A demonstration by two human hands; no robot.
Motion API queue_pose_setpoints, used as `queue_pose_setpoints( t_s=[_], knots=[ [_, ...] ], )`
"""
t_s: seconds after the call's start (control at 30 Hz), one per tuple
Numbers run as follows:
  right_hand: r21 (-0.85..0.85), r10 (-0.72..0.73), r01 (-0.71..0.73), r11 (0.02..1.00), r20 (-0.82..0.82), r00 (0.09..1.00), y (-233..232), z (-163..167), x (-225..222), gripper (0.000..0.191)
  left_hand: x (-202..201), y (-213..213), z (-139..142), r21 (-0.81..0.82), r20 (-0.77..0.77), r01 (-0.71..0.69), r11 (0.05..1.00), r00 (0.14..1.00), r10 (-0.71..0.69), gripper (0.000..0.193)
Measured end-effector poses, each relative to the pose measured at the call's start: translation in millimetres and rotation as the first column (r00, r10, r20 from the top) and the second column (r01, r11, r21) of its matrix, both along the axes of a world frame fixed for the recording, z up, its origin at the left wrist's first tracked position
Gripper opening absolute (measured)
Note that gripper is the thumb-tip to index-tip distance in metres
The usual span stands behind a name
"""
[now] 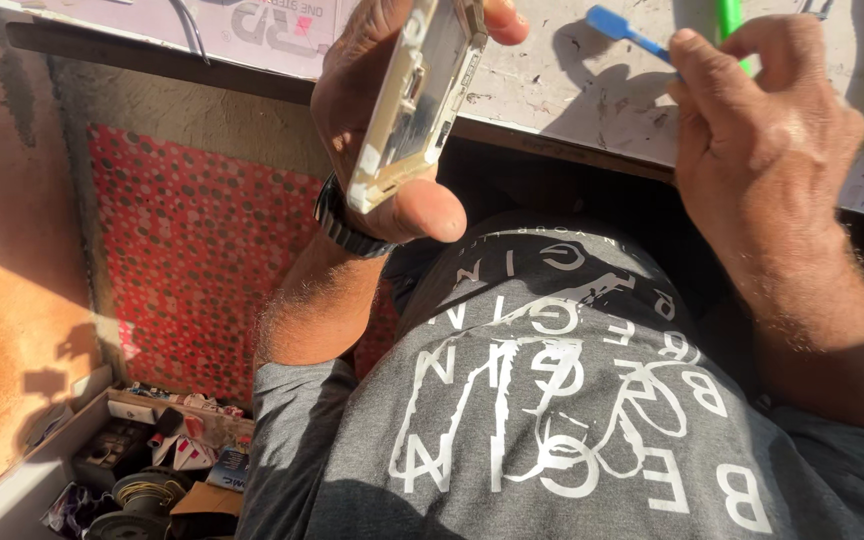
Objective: The person holds a disassembled phone back cover and scrapes old adhesive from its edges using a green utility knife, rotating the cover to work around its perimeter. They then switch to a toothbrush and a blue plastic pry tool to brush and pry at the housing before setting it down.
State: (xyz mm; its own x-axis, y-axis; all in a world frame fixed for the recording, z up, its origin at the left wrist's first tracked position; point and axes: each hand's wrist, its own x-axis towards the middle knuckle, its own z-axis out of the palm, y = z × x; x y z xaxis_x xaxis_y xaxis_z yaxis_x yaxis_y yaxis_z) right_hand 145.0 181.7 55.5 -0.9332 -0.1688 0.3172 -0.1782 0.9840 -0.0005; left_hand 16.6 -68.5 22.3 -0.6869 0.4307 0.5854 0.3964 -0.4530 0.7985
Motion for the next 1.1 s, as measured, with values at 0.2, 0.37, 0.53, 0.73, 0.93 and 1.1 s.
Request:
queue_pose_setpoints(
  t_s=[0.2, 0.37, 0.53, 0.73, 0.93, 1.1],
  knots=[
    [-0.207, 0.111, -0.096, 0.974, 0.063, 0.992, 22, -5, 10, 0.019, -5, 2, 8, -0.063, -0.171, -0.103, 0.993, 0.981, 0.091, 0.107],
    [-0.354, 0.218, -0.193, 0.915, 0.032, 0.975, 17, -14, 10, 0.020, -5, -2, 14, -0.157, -0.170, -0.130, 0.979, 0.980, 0.103, 0.098],
    [-0.306, 0.218, -0.231, 0.924, -0.075, 0.973, 12, -26, -9, 0.022, -9, -3, 20, -0.170, -0.158, -0.105, 0.980, 0.984, 0.078, 0.096],
    [-0.375, 0.156, -0.170, 0.911, -0.068, 0.985, 24, -25, -2, 0.024, 9, 14, 28, -0.024, 0.277, 0.015, 1.000, 0.961, -0.008, 0.078],
    [-0.412, 0.141, -0.156, 0.897, -0.068, 0.988, 14, -30, -11, 0.025, 2, 16, 0, 0.321, 0.674, -0.018, 0.947, 0.707, -0.215, 0.062],
    [-0.395, 0.111, -0.128, 0.910, -0.068, 0.992, 7, -19, -17, 0.025, -9, 16, -11, 0.546, 0.754, -0.035, 0.837, 0.457, -0.472, 0.049]
  ],
)
